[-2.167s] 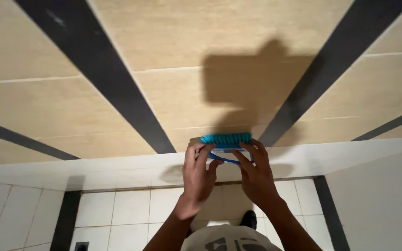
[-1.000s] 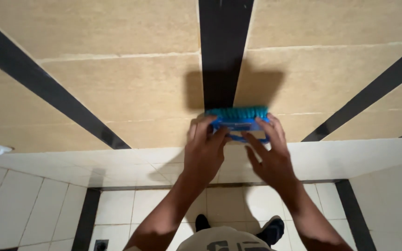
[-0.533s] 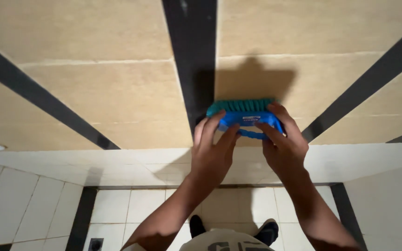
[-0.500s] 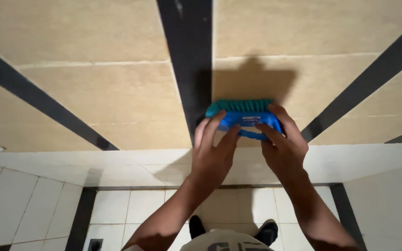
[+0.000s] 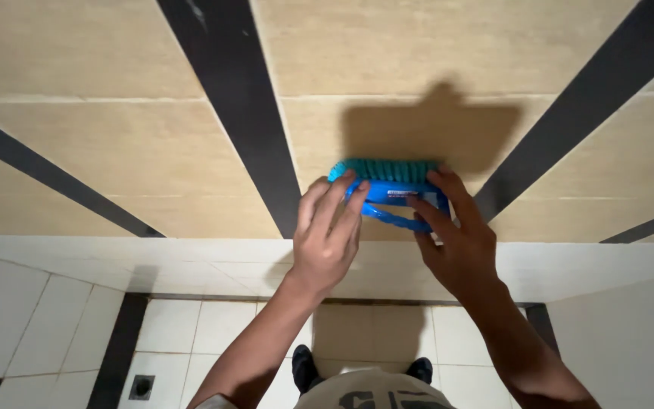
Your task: The person scrubs the vertical grout lines on a tiled bathroom wall using a blue scrub brush. They move along the wall, scrubbing different sections of the grout lines between the beige and black tiles.
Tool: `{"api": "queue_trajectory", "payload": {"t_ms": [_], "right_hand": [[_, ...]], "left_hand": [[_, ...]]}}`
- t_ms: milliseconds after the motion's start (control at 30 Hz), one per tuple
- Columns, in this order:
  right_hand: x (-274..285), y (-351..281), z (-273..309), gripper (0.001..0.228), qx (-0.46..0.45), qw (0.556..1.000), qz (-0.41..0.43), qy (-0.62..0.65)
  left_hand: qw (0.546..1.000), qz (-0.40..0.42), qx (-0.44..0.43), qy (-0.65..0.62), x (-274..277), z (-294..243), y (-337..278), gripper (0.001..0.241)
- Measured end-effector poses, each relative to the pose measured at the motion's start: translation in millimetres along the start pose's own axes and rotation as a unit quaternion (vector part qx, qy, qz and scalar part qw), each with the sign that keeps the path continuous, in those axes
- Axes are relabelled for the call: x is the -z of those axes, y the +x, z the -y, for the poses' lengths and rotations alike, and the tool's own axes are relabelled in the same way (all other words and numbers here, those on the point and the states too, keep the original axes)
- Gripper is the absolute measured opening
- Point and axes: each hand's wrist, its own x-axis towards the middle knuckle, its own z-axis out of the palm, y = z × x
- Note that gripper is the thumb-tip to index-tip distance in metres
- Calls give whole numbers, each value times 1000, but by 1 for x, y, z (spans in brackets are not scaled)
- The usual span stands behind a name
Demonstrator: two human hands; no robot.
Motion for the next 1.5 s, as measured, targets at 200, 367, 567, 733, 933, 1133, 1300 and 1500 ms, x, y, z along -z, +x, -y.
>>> {"api": "queue_trajectory", "payload": {"t_ms": [200,367,567,733,933,1133,1300,1500], "right_hand": [[20,2,-18,58,64,997,-24,-46],[38,-12,-55,58,15,998,-31,-51],[58,-16,-67,60,13,998,-49,-47],[62,-13,-70,60,18,997,-47,-58],[49,-8,-54,48,18,996,-75,-50],[27,3,-26,40,17,997,-61,-33],[6,16,0,43,38,998,-50,-22],[-28,24,30,44,49,998,-44,-6]], "left_hand": [[1000,13,-7,-13,-20,-27,12,45],[999,36,7,-13,-40,-58,20,47],[997,73,11,21,-45,-91,35,52],[998,36,-51,0,-48,-97,41,45],[995,90,-49,2,-46,-75,32,53],[994,95,-40,19,-21,-49,25,52],[995,95,-36,18,5,-30,25,43],[997,77,3,8,24,11,-1,42]]}}
